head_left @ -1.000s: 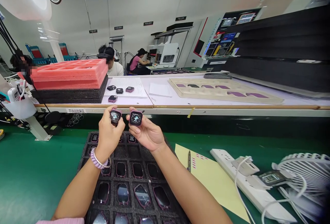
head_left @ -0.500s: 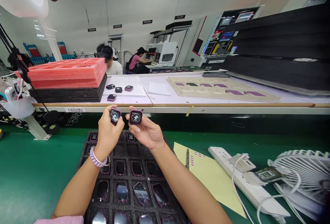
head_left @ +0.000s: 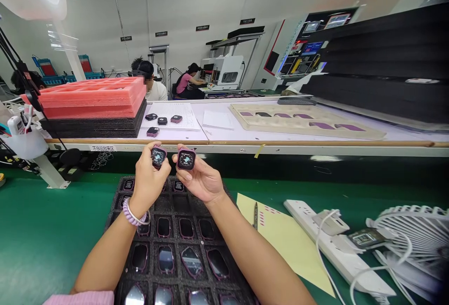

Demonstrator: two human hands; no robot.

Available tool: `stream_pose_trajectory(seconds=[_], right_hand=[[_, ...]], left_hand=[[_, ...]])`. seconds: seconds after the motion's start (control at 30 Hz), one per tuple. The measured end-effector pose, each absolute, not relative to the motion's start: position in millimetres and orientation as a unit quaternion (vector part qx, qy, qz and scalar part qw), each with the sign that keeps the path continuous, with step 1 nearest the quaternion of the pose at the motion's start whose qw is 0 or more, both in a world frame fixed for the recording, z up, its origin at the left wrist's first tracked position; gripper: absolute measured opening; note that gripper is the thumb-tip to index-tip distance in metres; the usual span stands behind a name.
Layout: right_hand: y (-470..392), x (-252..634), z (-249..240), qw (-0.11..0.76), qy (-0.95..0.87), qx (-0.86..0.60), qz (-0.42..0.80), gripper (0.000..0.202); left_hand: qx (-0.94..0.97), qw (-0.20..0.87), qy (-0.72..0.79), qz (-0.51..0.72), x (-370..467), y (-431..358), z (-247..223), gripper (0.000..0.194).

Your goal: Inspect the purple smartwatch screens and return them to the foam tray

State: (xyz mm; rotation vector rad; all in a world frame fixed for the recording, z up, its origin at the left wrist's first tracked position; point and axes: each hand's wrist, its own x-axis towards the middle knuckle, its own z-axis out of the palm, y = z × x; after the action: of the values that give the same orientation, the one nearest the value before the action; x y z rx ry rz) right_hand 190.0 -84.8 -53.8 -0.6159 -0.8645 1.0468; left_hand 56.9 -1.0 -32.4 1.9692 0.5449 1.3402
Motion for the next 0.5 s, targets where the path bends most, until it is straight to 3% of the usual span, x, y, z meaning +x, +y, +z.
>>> stream_pose_trajectory(seconds=[0.5], right_hand=[[-84.4, 191.2, -54.0, 0.737, -0.396, -0.235, 0.495, 0.05]], left_hand=[[0.759, 0.328, 0.213, 0.52, 57.3, -0.1, -33.5, 0.04]])
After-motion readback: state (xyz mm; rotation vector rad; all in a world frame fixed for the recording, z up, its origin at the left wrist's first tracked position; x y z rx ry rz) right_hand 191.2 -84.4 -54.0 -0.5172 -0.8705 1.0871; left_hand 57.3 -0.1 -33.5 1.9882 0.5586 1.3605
